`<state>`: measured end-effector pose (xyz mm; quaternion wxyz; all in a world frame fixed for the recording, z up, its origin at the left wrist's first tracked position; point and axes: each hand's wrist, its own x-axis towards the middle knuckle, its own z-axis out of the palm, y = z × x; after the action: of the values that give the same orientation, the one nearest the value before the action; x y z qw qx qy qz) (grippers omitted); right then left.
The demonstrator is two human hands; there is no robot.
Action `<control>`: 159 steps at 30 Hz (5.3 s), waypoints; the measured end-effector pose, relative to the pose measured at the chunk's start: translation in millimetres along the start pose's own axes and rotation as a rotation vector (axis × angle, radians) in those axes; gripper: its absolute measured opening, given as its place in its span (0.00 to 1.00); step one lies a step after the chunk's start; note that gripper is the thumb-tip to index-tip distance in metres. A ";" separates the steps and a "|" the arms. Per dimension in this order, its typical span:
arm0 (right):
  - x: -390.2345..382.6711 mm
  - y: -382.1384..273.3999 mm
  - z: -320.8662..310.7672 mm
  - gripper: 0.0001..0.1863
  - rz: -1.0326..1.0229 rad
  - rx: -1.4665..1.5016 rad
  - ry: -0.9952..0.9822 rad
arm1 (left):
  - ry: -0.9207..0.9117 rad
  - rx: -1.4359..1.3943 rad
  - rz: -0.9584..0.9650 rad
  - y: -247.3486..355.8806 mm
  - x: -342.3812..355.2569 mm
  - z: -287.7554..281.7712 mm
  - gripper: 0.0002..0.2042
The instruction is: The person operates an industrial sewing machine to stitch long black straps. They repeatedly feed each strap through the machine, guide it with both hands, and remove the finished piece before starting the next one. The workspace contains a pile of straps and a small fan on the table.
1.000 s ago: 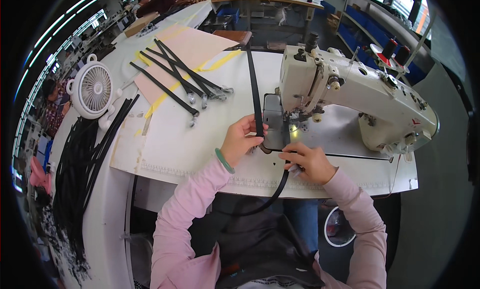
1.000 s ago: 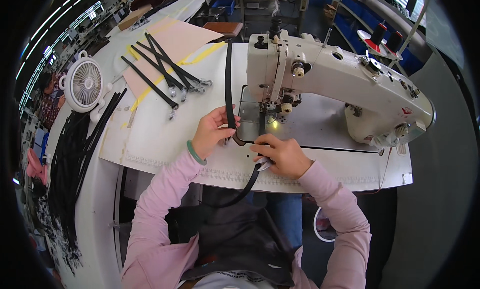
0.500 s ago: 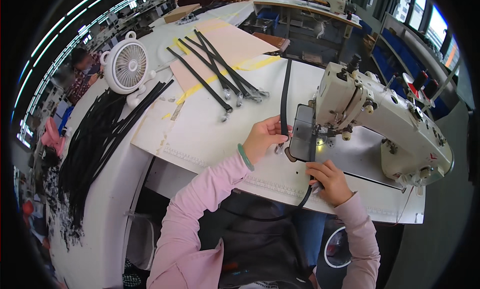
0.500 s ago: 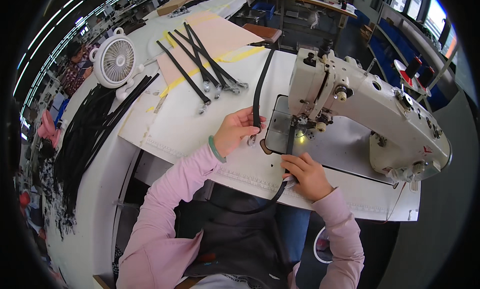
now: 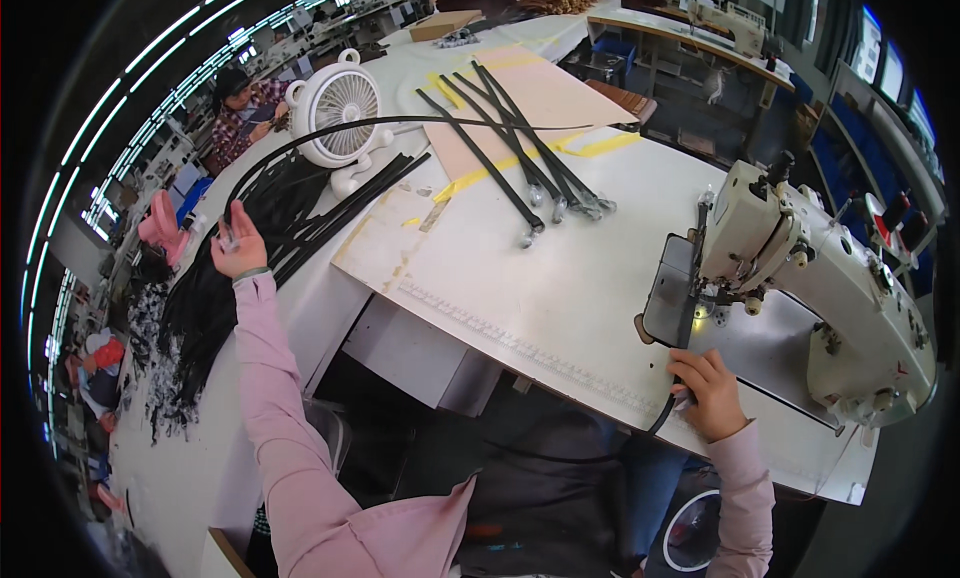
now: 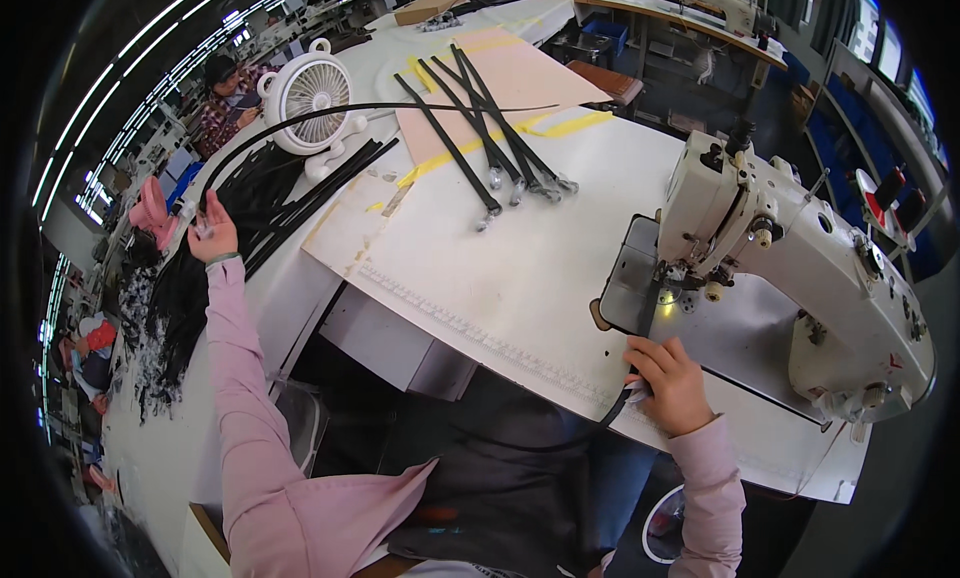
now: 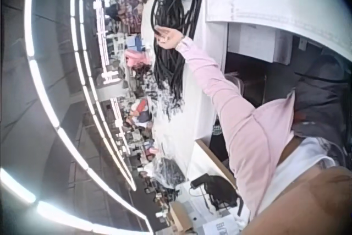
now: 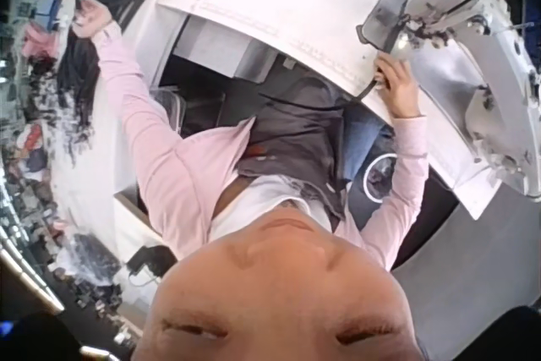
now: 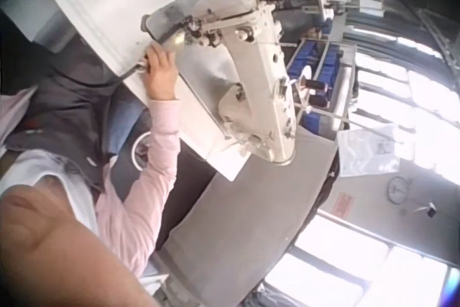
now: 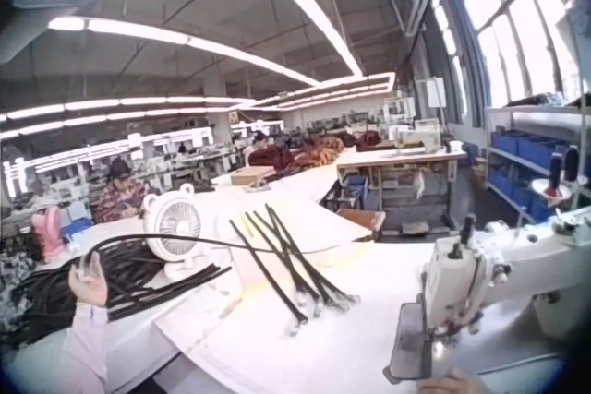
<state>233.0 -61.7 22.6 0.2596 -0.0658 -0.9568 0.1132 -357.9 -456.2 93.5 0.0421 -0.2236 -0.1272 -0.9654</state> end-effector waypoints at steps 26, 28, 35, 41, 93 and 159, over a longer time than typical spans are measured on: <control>-14.0 9.8 -5.3 0.17 -0.108 0.054 -0.030 | -1.842 1.016 0.037 -321.0 -404.6 191.4 0.11; -14.7 10.6 -4.4 0.17 -0.118 0.063 -0.024 | -1.801 0.996 0.056 -326.8 -405.9 189.0 0.11; -14.7 11.7 -3.9 0.17 -0.114 0.080 -0.046 | -1.706 0.929 -0.027 -332.9 -407.3 182.6 0.13; -12.4 10.3 -5.3 0.16 -0.118 0.094 -0.044 | -1.720 0.921 -0.049 -335.0 -406.8 180.5 0.14; -11.0 9.8 -3.0 0.11 -0.083 0.092 -0.038 | -1.716 0.943 -0.078 -334.5 -407.8 176.6 0.17; -46.9 18.1 -44.8 0.08 0.360 -0.207 0.457 | -1.749 0.909 0.077 -418.7 -383.3 179.4 0.08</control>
<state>297.3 -44.7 33.1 0.4360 -0.2839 -0.8530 0.0417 3.4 4.3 -15.3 0.0465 -0.8252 -0.4650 -0.3174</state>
